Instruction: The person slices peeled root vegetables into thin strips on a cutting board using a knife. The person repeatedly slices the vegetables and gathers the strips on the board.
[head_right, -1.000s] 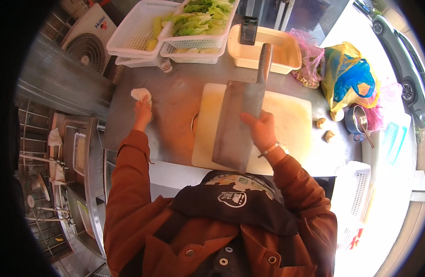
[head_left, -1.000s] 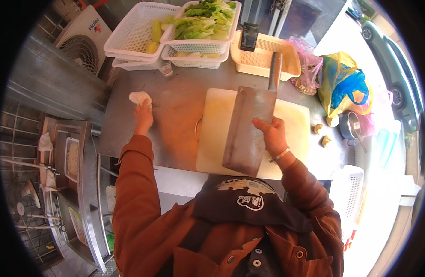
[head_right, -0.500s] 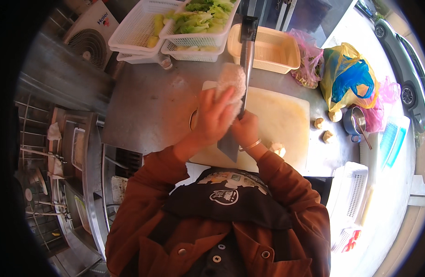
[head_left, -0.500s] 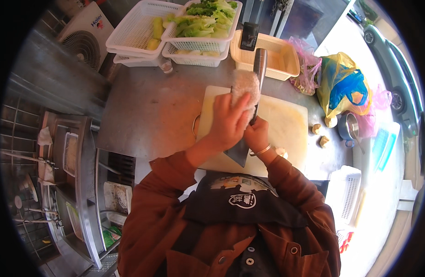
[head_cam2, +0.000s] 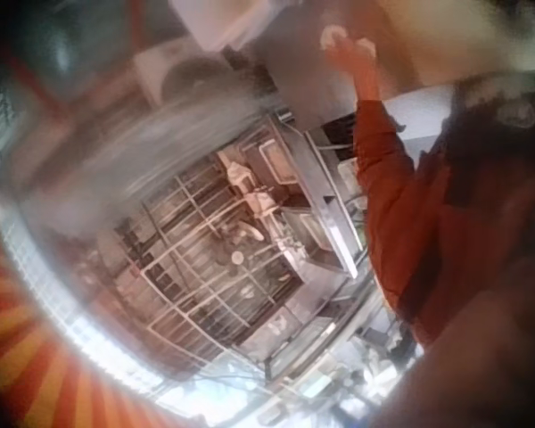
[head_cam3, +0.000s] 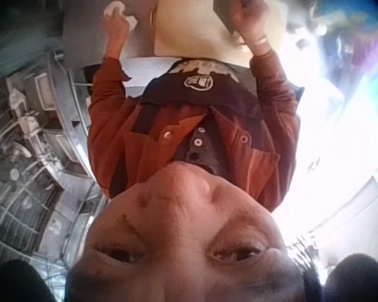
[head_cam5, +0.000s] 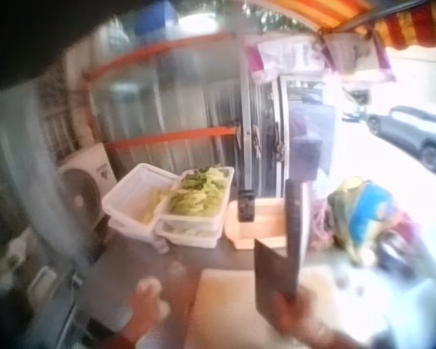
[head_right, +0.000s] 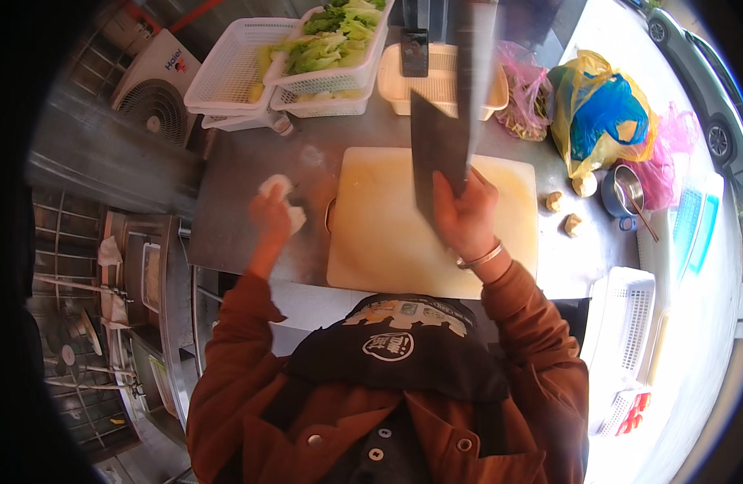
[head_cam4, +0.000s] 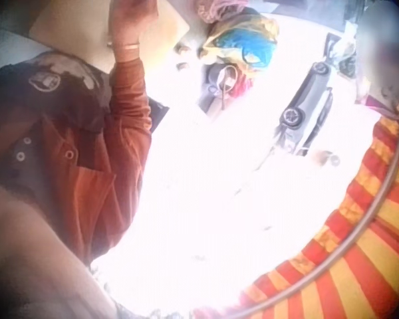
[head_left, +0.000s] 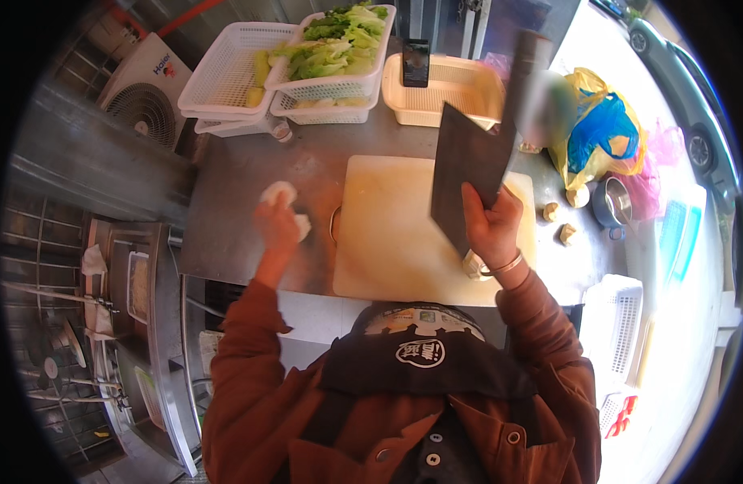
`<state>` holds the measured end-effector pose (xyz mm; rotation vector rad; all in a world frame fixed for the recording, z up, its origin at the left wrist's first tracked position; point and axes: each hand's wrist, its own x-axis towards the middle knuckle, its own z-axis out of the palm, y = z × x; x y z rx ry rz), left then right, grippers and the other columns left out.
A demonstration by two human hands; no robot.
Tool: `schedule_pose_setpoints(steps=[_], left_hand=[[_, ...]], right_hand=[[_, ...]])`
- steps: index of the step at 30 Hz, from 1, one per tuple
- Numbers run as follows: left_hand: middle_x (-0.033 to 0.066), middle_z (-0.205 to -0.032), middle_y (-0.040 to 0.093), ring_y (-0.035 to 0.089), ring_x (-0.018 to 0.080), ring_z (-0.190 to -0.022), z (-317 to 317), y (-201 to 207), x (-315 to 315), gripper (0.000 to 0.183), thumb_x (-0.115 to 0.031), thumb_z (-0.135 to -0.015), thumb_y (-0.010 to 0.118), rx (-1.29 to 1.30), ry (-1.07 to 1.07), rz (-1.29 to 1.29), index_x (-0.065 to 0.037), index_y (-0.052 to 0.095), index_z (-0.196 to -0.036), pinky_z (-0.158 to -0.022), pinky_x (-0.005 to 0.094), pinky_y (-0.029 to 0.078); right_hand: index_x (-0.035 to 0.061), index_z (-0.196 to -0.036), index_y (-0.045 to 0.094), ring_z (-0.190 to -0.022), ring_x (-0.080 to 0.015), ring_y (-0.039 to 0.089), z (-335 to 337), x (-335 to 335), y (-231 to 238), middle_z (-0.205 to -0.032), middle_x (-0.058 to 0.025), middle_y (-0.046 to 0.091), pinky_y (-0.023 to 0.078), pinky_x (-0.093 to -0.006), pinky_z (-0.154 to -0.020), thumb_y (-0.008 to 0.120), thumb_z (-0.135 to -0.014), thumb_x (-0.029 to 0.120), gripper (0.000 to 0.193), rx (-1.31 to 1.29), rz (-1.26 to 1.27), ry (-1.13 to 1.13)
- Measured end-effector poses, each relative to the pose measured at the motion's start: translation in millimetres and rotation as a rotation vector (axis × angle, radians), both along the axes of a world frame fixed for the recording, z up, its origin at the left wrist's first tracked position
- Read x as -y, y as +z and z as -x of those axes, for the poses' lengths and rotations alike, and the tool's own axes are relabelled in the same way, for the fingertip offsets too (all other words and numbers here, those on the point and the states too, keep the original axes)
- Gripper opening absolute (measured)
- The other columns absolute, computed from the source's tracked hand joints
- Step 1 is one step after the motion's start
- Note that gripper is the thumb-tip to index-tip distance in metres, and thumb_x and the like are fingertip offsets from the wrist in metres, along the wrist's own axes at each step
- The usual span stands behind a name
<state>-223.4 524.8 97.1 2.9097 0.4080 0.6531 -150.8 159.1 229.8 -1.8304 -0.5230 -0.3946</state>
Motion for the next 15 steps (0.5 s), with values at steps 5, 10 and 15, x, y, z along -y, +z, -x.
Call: schedule_pose_setpoints(steps=[5,10,15], left_hand=[[0.0223,-0.118,0.052,0.05,0.0412,-0.106,47,104,67,0.048,-0.014,-0.079,0.069,0.107,-0.4,-0.142,0.0,0.055,-0.123,-0.092,0.0504,0.04],[0.0224,-0.106,0.056,0.056,0.04,-0.098,41,136,169,0.053,-0.013,-0.073,0.073,0.006,-0.712,-0.141,0.005,0.055,-0.12,-0.085,0.0482,0.044],[0.0204,-0.08,0.063,0.063,0.0403,-0.073,17,94,178,0.026,-0.021,-0.081,0.068,-0.492,-0.537,0.009,-0.001,0.06,-0.096,-0.064,0.0474,0.047]], right_hand=[[0.0051,-0.074,0.056,-0.071,-0.0294,0.058,-15,4,-18,-0.074,-0.0107,0.058,0.048,-0.0404,-0.063,0.059,-0.066,0.004,0.008,0.402,0.757,0.179],[0.0065,-0.074,0.056,-0.073,-0.0267,0.058,9,-9,-52,-0.075,-0.0087,0.058,0.046,-0.0373,-0.061,0.06,-0.063,0.005,0.012,0.347,1.032,0.454],[0.0056,-0.082,0.061,-0.078,-0.026,0.059,25,4,-46,-0.083,-0.0085,0.059,0.048,-0.0371,-0.065,0.06,-0.066,0.004,0.016,0.332,0.883,0.459]])
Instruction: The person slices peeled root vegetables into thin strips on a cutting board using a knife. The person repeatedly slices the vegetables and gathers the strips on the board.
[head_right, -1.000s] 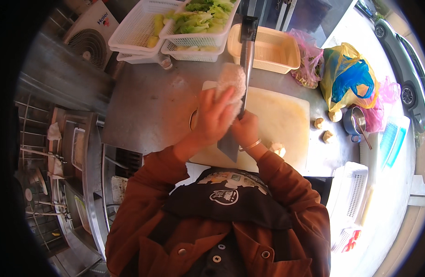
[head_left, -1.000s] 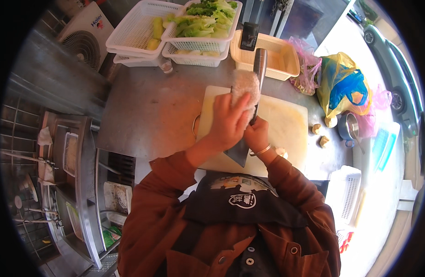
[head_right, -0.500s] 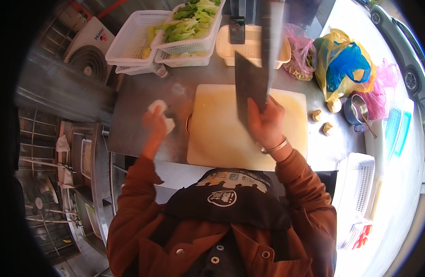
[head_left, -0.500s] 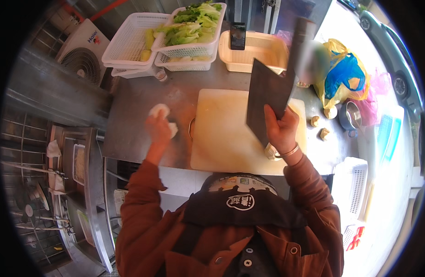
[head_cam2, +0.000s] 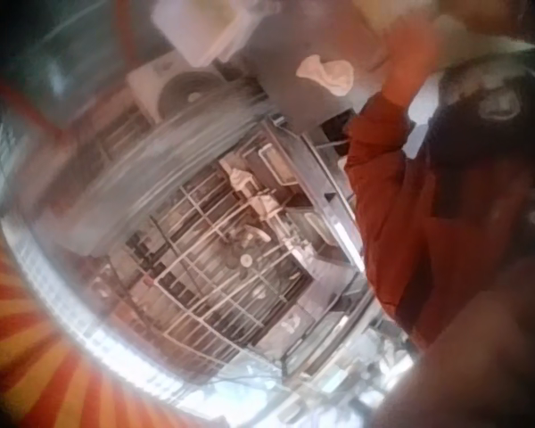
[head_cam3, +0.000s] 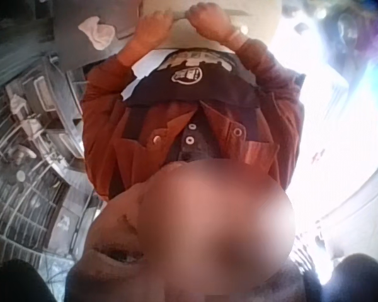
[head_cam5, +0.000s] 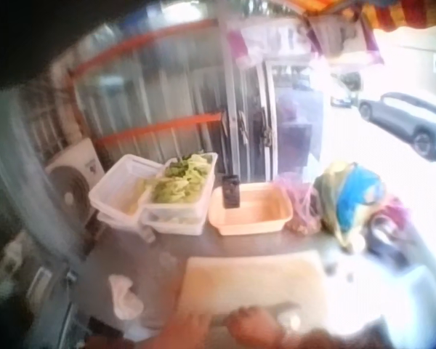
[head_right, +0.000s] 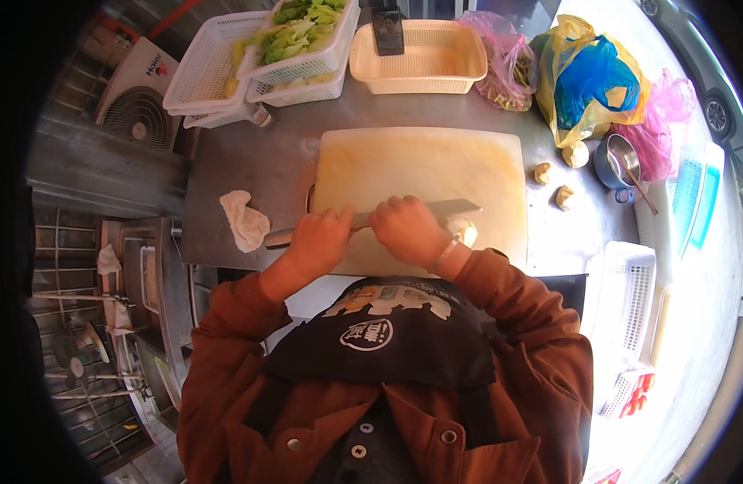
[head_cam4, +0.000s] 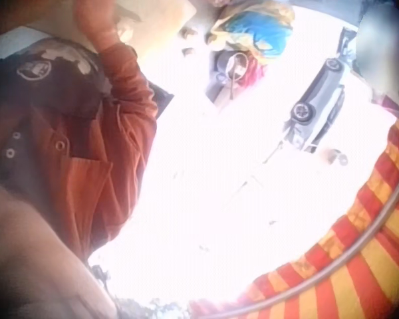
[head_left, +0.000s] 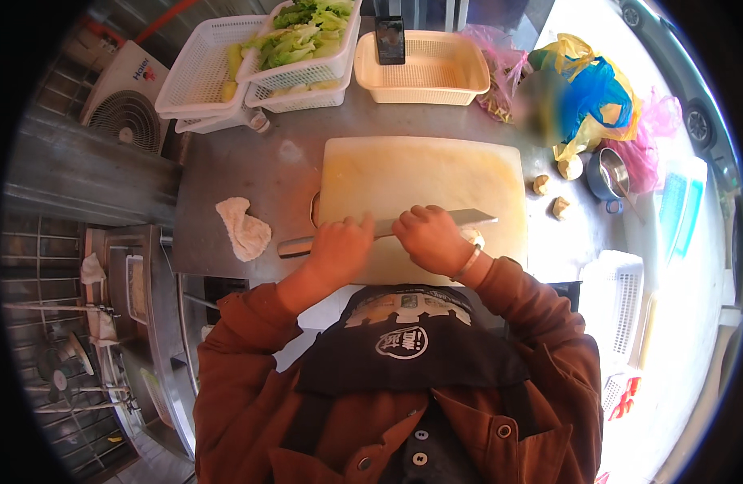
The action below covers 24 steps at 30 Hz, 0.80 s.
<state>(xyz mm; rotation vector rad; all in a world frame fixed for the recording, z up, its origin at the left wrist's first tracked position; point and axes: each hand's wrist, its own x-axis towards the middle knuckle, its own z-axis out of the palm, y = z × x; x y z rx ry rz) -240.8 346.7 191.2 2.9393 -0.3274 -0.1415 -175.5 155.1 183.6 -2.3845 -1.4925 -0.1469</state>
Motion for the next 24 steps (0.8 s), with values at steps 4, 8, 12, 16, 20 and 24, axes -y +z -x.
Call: schedule_pose_setpoints(steps=[4,8,12,16,20,24], left_hand=[[0.0229,-0.071,0.061,0.06,0.0435,-0.068,-2,-37,2,0.024,-0.023,-0.087,0.063,0.05,0.043,0.286,-0.001,0.058,-0.081,-0.059,0.0495,0.045],[0.0251,-0.072,0.058,0.057,0.0456,-0.071,-1,-69,18,0.029,-0.024,-0.089,0.062,-0.062,0.267,0.412,0.001,0.056,-0.076,-0.06,0.0502,0.045],[0.0248,-0.072,0.06,0.059,0.0453,-0.072,3,-79,37,0.028,-0.026,-0.091,0.059,-0.114,0.237,0.361,-0.001,0.058,-0.078,-0.063,0.0524,0.046],[0.0249,-0.073,0.059,0.057,0.046,-0.072,4,-80,50,0.026,-0.023,-0.09,0.061,-0.148,0.211,0.324,0.001,0.056,-0.08,-0.062,0.0504,0.045],[0.0252,-0.073,0.06,0.059,0.0468,-0.073,-1,-78,41,0.022,-0.022,-0.09,0.058,-0.211,0.155,0.341,-0.001,0.056,-0.082,-0.065,0.0537,0.046],[0.0262,-0.075,0.06,0.058,0.0481,-0.075,-3,-81,35,0.017,-0.017,-0.088,0.059,-0.252,0.123,0.465,-0.001,0.053,-0.083,-0.065,0.0541,0.044]], right_hand=[[0.0046,-0.098,0.064,-0.09,-0.0276,0.062,2,49,10,-0.098,-0.0133,0.063,0.05,-0.037,-0.072,0.061,-0.071,-0.001,0.027,0.068,-0.418,-0.232],[0.0015,-0.112,0.058,-0.086,-0.0284,0.059,20,104,-27,-0.105,-0.0139,0.058,0.049,-0.0351,-0.075,0.066,-0.078,-0.001,0.035,-0.27,-0.732,-0.775],[0.0035,-0.126,0.045,-0.11,-0.0371,0.048,51,110,-92,-0.119,-0.0217,0.047,0.043,-0.0436,-0.093,0.078,-0.071,0.01,0.064,-0.4,-0.596,-0.842],[0.0046,-0.126,0.045,-0.116,-0.0387,0.046,52,103,-136,-0.125,-0.0201,0.044,0.041,-0.0441,-0.098,0.081,-0.065,0.01,0.072,-0.414,-0.642,-0.711],[0.0051,-0.122,0.049,-0.121,-0.0384,0.045,43,104,-145,-0.132,-0.0218,0.041,0.04,-0.0438,-0.101,0.076,-0.066,0.006,0.063,-0.526,-0.712,-0.53],[0.0054,-0.119,0.052,-0.122,-0.0403,0.044,43,107,-137,-0.132,-0.0221,0.043,0.038,-0.0452,-0.102,0.071,-0.069,0.005,0.053,-0.524,-0.685,-0.426]])
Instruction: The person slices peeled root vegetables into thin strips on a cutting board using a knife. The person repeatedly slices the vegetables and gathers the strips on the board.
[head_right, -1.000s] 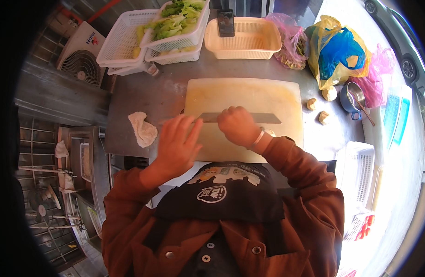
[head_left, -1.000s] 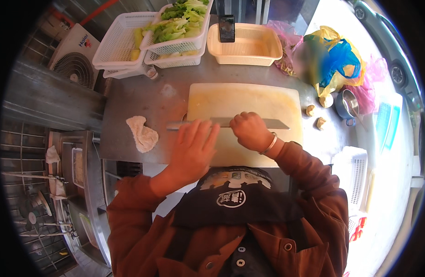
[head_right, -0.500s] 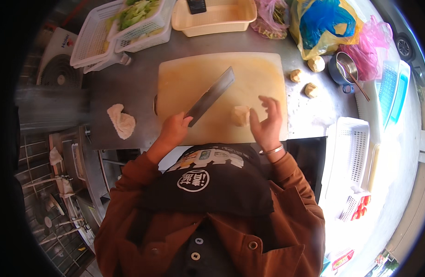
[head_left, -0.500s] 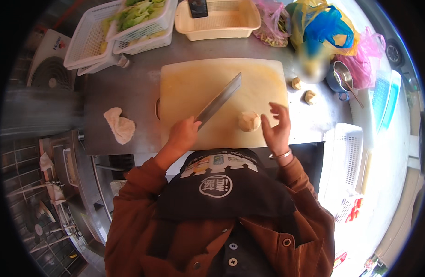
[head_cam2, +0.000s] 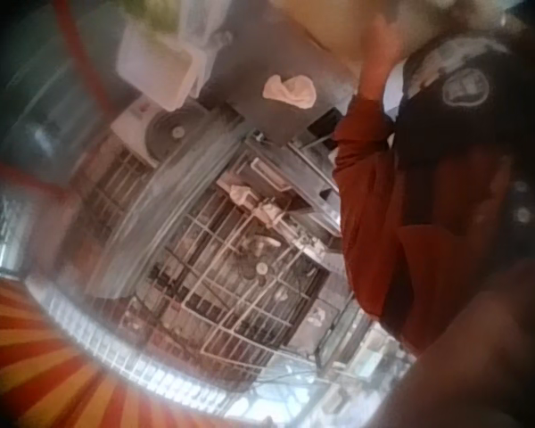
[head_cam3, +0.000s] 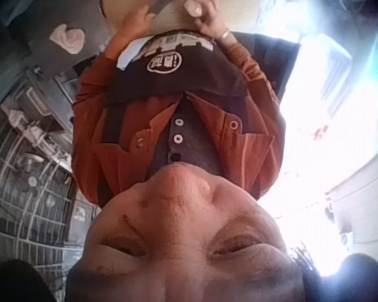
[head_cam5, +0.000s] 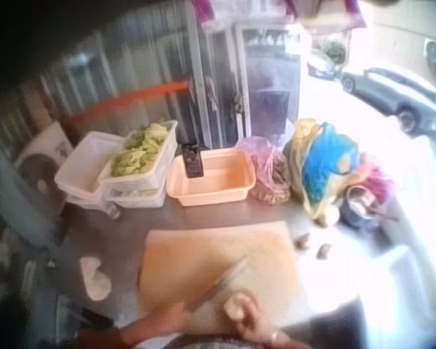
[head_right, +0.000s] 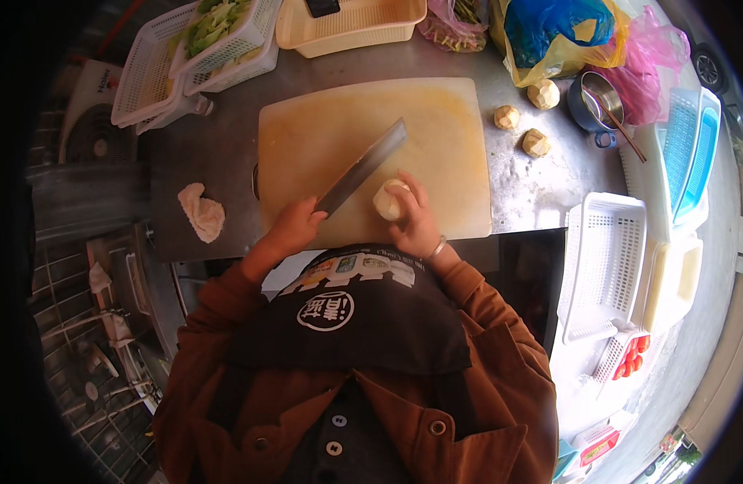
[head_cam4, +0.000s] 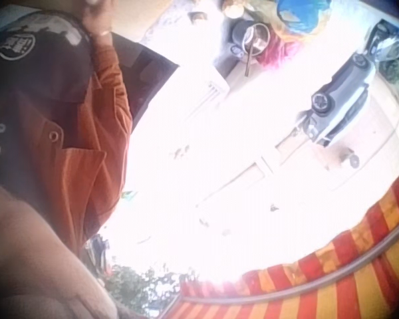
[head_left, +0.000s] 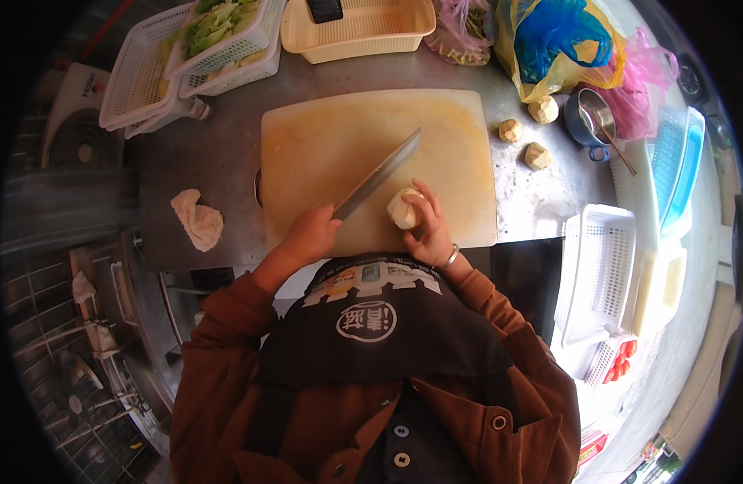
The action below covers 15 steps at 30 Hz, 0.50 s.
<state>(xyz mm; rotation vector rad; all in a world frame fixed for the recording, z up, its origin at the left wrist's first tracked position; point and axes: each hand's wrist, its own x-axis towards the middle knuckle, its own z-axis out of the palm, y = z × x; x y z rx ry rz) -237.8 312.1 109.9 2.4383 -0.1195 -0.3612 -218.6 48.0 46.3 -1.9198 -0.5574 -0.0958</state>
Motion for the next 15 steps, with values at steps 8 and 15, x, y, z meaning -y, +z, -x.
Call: schedule_pose_setpoints(steps=[8,15], left_hand=[[0.0273,-0.075,0.057,0.055,0.0485,-0.074,7,16,17,0.013,-0.01,-0.088,0.058,0.021,0.028,-0.007,0.001,0.05,-0.086,-0.059,0.0487,0.044],[0.023,-0.078,0.063,0.062,0.0427,-0.072,11,81,28,0.01,-0.003,-0.079,0.051,0.037,-0.205,-0.172,0.0,0.05,-0.089,-0.064,0.0505,0.049]], right_hand=[[0.0065,-0.107,0.059,-0.102,-0.0351,0.048,-4,-8,-4,-0.114,-0.0155,0.052,0.039,-0.0446,-0.091,0.069,-0.073,0.005,0.035,0.393,0.167,-0.222],[0.0046,-0.106,0.057,-0.101,-0.0366,0.048,-10,-20,-7,-0.111,-0.0151,0.054,0.038,-0.0461,-0.089,0.063,-0.078,0.006,0.029,0.315,0.159,-0.199]])
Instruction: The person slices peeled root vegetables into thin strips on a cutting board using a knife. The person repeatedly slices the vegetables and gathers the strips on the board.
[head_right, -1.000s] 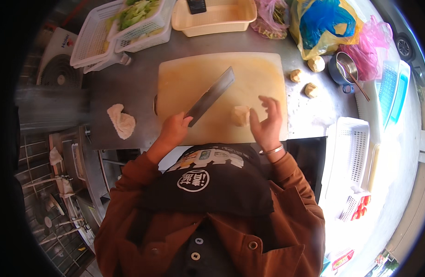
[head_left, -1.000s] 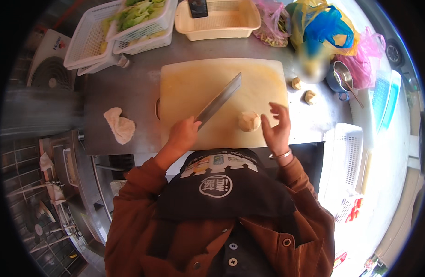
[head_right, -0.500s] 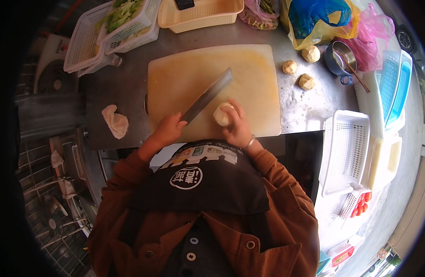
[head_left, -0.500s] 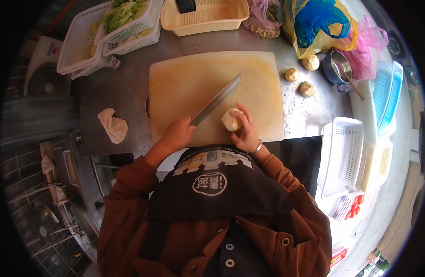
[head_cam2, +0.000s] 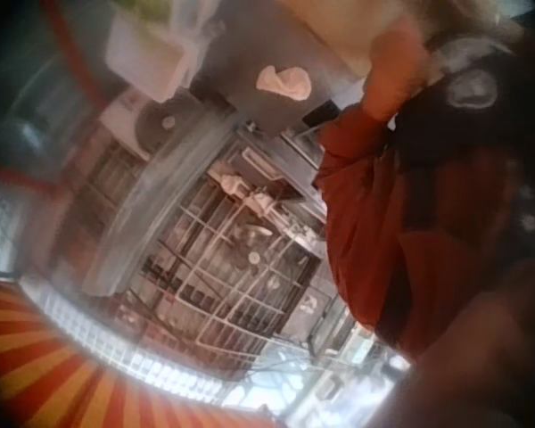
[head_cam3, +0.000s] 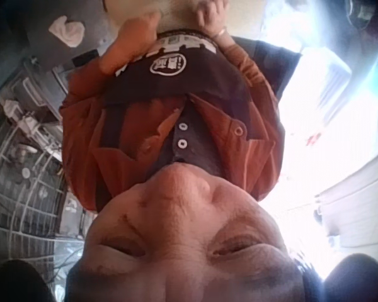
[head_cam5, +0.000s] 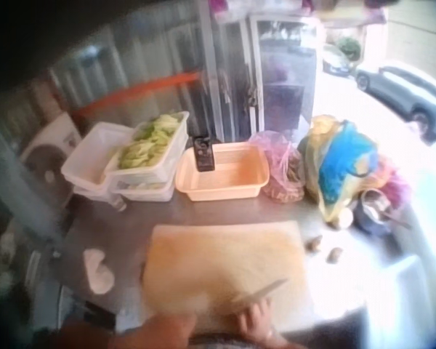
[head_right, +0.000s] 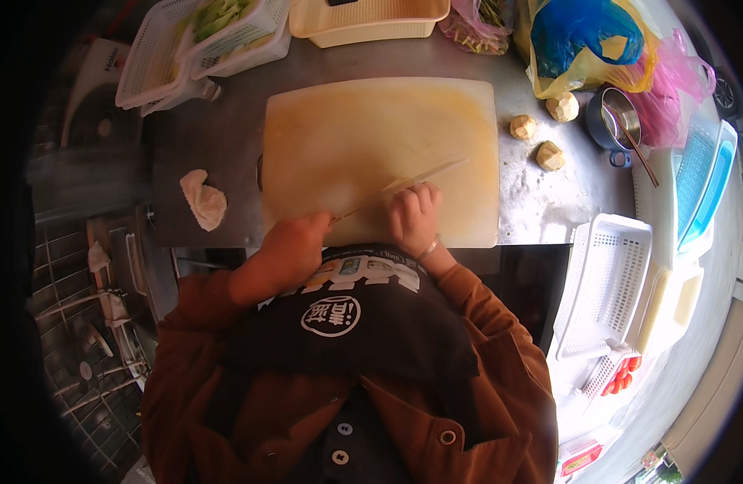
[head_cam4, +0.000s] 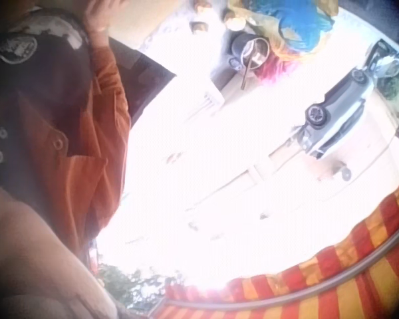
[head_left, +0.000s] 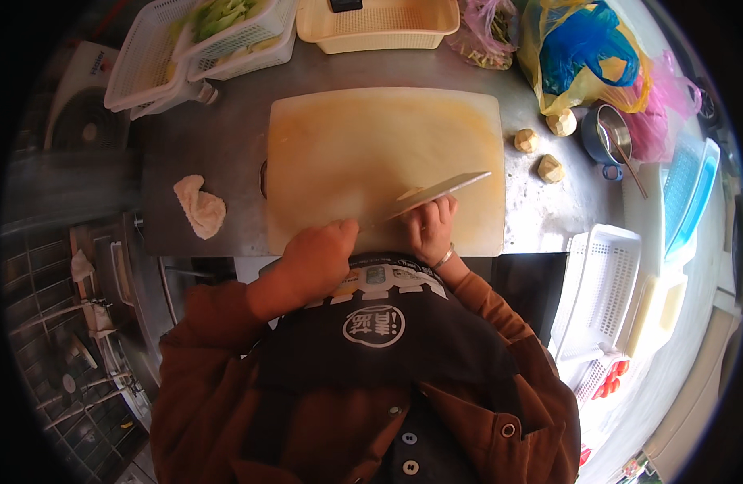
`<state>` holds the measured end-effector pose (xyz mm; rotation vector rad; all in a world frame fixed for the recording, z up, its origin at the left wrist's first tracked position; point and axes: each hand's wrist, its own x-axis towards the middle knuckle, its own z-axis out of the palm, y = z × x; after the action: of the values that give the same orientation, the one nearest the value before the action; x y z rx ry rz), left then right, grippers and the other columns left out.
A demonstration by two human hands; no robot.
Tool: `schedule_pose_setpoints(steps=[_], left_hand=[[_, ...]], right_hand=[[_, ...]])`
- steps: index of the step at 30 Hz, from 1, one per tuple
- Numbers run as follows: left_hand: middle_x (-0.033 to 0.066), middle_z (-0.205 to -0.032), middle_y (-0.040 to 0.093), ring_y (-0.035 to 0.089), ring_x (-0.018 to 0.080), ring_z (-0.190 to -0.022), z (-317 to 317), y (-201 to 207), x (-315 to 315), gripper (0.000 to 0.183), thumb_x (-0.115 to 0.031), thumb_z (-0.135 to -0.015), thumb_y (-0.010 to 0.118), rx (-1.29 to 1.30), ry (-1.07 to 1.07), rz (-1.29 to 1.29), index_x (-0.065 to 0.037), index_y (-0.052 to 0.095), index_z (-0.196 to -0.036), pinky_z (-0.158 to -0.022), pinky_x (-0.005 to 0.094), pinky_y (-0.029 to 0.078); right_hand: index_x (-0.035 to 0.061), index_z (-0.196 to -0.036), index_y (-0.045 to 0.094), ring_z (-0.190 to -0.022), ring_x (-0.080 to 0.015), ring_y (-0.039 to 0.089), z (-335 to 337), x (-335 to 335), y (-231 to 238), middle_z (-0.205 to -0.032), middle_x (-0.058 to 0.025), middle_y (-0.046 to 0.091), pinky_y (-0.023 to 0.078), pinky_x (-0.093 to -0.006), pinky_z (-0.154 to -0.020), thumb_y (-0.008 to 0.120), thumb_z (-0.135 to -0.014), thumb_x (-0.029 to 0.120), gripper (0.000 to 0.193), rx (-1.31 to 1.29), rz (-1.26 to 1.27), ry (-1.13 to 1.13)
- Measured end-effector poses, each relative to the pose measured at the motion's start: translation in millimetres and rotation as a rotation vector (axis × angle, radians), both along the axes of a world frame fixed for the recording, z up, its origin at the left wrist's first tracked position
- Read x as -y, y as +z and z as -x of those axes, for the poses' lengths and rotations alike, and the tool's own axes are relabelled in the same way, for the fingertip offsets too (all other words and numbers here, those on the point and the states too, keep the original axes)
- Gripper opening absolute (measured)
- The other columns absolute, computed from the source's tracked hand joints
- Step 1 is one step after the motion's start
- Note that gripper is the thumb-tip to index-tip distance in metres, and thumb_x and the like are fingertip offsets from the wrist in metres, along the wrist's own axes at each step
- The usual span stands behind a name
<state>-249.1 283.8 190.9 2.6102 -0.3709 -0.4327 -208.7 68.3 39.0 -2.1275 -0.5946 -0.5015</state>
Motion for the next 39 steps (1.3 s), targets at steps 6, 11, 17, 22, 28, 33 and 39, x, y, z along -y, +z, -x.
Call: schedule_pose_setpoints(steps=[6,11,17,22,28,33,39], left_hand=[[0.0245,-0.078,0.062,0.061,0.0443,-0.072,-9,34,0,0.012,-0.004,-0.084,0.053,-0.218,-0.048,-0.138,0.001,0.05,-0.094,-0.064,0.0517,0.048],[0.0223,-0.072,0.062,0.066,0.0387,-0.066,-18,38,2,0.014,-0.008,-0.08,0.055,-0.221,-0.117,-0.193,0.001,0.048,-0.088,-0.058,0.0461,0.054],[0.0202,-0.067,0.061,0.064,0.0349,-0.053,-29,38,8,0.013,-0.007,-0.079,0.056,-0.236,-0.137,-0.26,0.002,0.047,-0.081,-0.046,0.0402,0.053],[0.0176,-0.061,0.061,0.065,0.0327,-0.053,-44,25,9,0.009,-0.004,-0.079,0.055,-0.249,-0.169,-0.175,0.001,0.047,-0.081,-0.044,0.0398,0.052],[0.0204,-0.061,0.061,0.064,0.038,-0.057,-52,-39,19,0.014,-0.006,-0.081,0.056,-0.33,-0.119,-0.093,0.002,0.045,-0.085,-0.051,0.0465,0.052],[0.0211,-0.063,0.061,0.062,0.0414,-0.058,-38,-73,21,0.015,-0.01,-0.088,0.055,-0.223,-0.045,-0.026,0.0,0.045,-0.088,-0.053,0.0508,0.049],[0.0218,-0.067,0.061,0.062,0.0425,-0.063,-44,-36,18,0.019,-0.015,-0.092,0.054,-0.221,-0.065,0.028,0.001,0.044,-0.088,-0.056,0.0504,0.048]], right_hand=[[0.0019,-0.112,0.053,-0.102,-0.0374,0.049,1,-3,-14,-0.111,-0.0185,0.054,0.037,-0.0469,-0.09,0.063,-0.079,0.008,0.035,0.039,0.028,-0.017],[0.0016,-0.115,0.054,-0.103,-0.0382,0.049,2,1,-29,-0.115,-0.0199,0.054,0.036,-0.0485,-0.091,0.063,-0.081,0.012,0.037,0.071,0.083,-0.006],[0.0026,-0.116,0.056,-0.113,-0.0406,0.047,7,3,-34,-0.125,-0.0213,0.051,0.034,-0.0535,-0.094,0.063,-0.083,0.021,0.039,-0.014,0.114,-0.019],[0.0083,-0.11,0.058,-0.106,-0.0346,0.05,8,1,-34,-0.116,-0.0142,0.053,0.036,-0.05,-0.089,0.067,-0.079,0.019,0.034,0.005,0.065,-0.039],[0.0116,-0.102,0.058,-0.097,-0.0307,0.051,4,-1,-27,-0.108,-0.0104,0.053,0.038,-0.0453,-0.085,0.072,-0.074,0.013,0.032,-0.04,-0.011,-0.005],[0.0108,-0.099,0.057,-0.096,-0.0314,0.051,3,1,-21,-0.106,-0.0106,0.052,0.038,-0.0449,-0.083,0.071,-0.075,0.012,0.028,-0.052,-0.037,0.009],[0.0087,-0.102,0.057,-0.099,-0.0338,0.049,3,0,-27,-0.11,-0.0134,0.052,0.039,-0.0461,-0.087,0.069,-0.076,0.011,0.029,0.012,0.002,-0.006]])
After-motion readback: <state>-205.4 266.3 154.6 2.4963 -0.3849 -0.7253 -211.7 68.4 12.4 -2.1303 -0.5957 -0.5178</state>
